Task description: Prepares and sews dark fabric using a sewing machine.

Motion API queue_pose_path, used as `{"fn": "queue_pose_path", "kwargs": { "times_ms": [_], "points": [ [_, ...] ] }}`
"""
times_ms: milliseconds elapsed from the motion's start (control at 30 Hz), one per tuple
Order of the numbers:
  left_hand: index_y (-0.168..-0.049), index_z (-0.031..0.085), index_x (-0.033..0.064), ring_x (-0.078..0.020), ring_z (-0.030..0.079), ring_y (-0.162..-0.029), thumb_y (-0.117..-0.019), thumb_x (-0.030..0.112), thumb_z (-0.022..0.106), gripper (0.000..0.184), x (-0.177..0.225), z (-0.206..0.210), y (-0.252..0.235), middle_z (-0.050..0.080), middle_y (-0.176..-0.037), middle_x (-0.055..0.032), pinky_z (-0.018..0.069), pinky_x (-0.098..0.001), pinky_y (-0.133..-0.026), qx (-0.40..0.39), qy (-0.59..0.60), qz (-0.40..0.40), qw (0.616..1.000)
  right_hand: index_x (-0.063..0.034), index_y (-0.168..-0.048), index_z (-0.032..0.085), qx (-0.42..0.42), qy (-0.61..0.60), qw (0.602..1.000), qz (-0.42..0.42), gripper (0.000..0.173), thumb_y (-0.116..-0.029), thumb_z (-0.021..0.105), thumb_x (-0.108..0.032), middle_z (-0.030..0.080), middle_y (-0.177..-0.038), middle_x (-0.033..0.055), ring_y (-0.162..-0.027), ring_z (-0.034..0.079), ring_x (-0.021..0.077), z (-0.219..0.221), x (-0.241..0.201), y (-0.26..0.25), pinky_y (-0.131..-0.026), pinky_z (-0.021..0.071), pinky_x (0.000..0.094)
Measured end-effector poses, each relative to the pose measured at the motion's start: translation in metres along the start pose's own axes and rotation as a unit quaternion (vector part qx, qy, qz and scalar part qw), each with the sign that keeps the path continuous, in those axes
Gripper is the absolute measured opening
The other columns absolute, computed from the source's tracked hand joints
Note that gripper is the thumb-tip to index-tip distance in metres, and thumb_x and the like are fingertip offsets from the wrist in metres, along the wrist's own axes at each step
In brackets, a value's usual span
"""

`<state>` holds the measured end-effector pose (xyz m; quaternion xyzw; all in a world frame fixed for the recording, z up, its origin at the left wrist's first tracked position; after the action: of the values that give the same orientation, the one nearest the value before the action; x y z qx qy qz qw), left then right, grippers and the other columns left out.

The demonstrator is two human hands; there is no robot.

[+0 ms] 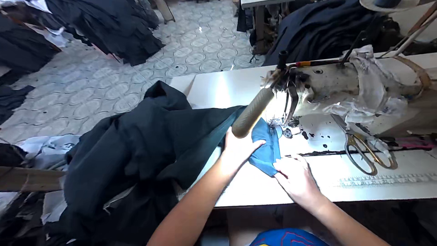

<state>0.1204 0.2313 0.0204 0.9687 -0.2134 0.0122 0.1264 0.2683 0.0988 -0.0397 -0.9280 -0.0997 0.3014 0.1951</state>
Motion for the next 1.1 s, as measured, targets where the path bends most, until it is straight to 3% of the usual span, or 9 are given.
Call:
{"fn": "queue_pose_path", "kwargs": {
  "times_ms": [133, 200, 367, 467, 533, 667, 767, 900, 1100],
  "points": [
    [-0.12, 0.074, 0.016, -0.0321, 0.068, -0.109, -0.099, 0.012, 0.057, 0.027, -0.006, 0.027, 0.006, 0.072, -0.116, -0.011, 0.0463, -0.0565, -0.092, 0.204, 0.012, 0.271, 0.941, -0.0089, -0.093, 0.08, 0.005, 0.032, 0.999, -0.028, 0.025, -0.0919, 0.059, -0.021, 0.079, -0.102, 0.0086, -0.102, 0.074, 0.0244, 0.001, 0.003, 0.004, -0.097, 0.052, 0.0509],
    [-0.111, 0.076, 0.0148, -0.0292, 0.068, -0.113, -0.0952, -0.003, 0.053, 0.033, -0.005, 0.029, 0.013, 0.073, -0.122, -0.0073, 0.0456, -0.0546, -0.094, 0.18, 0.028, 0.344, 0.921, -0.0095, -0.094, 0.081, -0.002, 0.046, 0.998, -0.042, 0.026, -0.0919, 0.057, -0.021, 0.079, -0.102, 0.0078, -0.102, 0.074, 0.0241, -0.001, 0.003, 0.004, -0.097, 0.0517, 0.0501],
    [-0.114, 0.071, 0.0044, -0.04, 0.064, -0.103, -0.0992, 0.037, 0.058, 0.038, 0.005, 0.013, 0.017, 0.067, -0.105, -0.0197, 0.0426, -0.0582, -0.088, 0.092, 0.043, 0.256, 0.961, -0.0112, -0.094, 0.081, 0.01, 0.012, 0.999, -0.035, 0.027, -0.0916, 0.057, -0.022, 0.079, -0.104, 0.0062, -0.103, 0.074, 0.0225, -0.008, 0.003, 0.001, -0.097, 0.0511, 0.0523],
    [-0.106, 0.074, 0.0124, -0.0325, 0.066, -0.104, -0.0967, 0.024, 0.056, 0.024, 0.011, 0.023, 0.019, 0.07, -0.105, -0.0115, 0.0444, -0.0546, -0.089, 0.184, 0.051, 0.331, 0.924, -0.0128, -0.091, 0.079, 0.022, -0.033, 0.999, -0.022, 0.023, -0.0896, 0.057, -0.018, 0.077, -0.105, 0.0052, -0.104, 0.071, 0.0198, -0.018, 0.001, -0.002, -0.101, 0.0458, 0.0473],
    [-0.101, 0.074, 0.0156, -0.0271, 0.065, -0.12, -0.0974, 0.022, 0.047, 0.028, 0.008, 0.031, 0.032, 0.073, -0.115, -0.0058, 0.0387, -0.0605, -0.105, 0.202, 0.071, 0.387, 0.897, -0.0148, -0.091, 0.08, 0.026, -0.043, 0.999, -0.012, 0.023, -0.0889, 0.057, -0.017, 0.077, -0.102, 0.0038, -0.102, 0.071, 0.0178, -0.019, 0.003, -0.003, -0.101, 0.0466, 0.0447],
    [-0.134, 0.066, 0.0107, -0.0317, 0.054, -0.138, -0.0947, 0.052, 0.055, 0.058, 0.009, 0.051, 0.061, 0.067, -0.136, -0.0095, 0.0242, -0.0752, -0.112, 0.202, 0.096, 0.368, 0.903, -0.012, -0.097, 0.08, 0.006, -0.073, 0.997, 0.016, 0.024, -0.0914, 0.057, -0.015, 0.077, -0.104, 0.0028, -0.104, 0.072, 0.0171, -0.012, 0.013, 0.004, -0.104, 0.0474, 0.0489],
    [-0.125, 0.071, 0.0082, -0.0329, 0.06, -0.132, -0.0941, 0.019, 0.062, 0.034, 0.023, 0.049, 0.045, 0.07, -0.131, -0.0106, 0.0306, -0.0725, -0.109, 0.252, 0.078, 0.33, 0.906, -0.0082, -0.095, 0.078, 0.031, -0.088, 0.996, 0.014, 0.021, -0.0917, 0.059, -0.014, 0.077, -0.098, 0.005, -0.099, 0.072, 0.0165, -0.013, 0.008, 0.001, -0.103, 0.0473, 0.0454],
    [-0.093, 0.077, 0.0105, -0.0249, 0.069, -0.087, -0.091, 0.001, 0.063, 0.017, 0.017, 0.035, 0.028, 0.072, -0.086, -0.0053, 0.0469, -0.0465, -0.09, 0.232, -0.048, 0.325, 0.915, -0.0088, -0.095, 0.079, -0.013, -0.029, 0.999, -0.019, 0.023, -0.0928, 0.059, -0.018, 0.077, -0.095, 0.0067, -0.094, 0.074, 0.0216, -0.009, 0.01, -0.002, -0.102, 0.0464, 0.0557],
    [-0.118, 0.073, 0.0061, -0.0267, 0.067, -0.112, -0.0882, 0.01, 0.061, 0.032, 0.009, 0.037, 0.045, 0.072, -0.124, -0.008, 0.0458, -0.0479, -0.094, 0.145, -0.031, 0.335, 0.931, -0.0097, -0.094, 0.08, -0.032, 0.027, 0.997, -0.066, 0.024, -0.0924, 0.058, -0.02, 0.077, -0.106, 0.0092, -0.104, 0.073, 0.028, -0.008, 0.011, 0.001, -0.097, 0.0508, 0.0568]
  ]
}}
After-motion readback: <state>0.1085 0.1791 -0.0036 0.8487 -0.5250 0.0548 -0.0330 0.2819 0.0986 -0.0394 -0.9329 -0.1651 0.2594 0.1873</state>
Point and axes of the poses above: each hand's wrist, its own y-axis away from the middle knuckle, its own z-axis out of the palm, x = y × z, the point moved 2 cm from there along -y, towards the middle knuckle
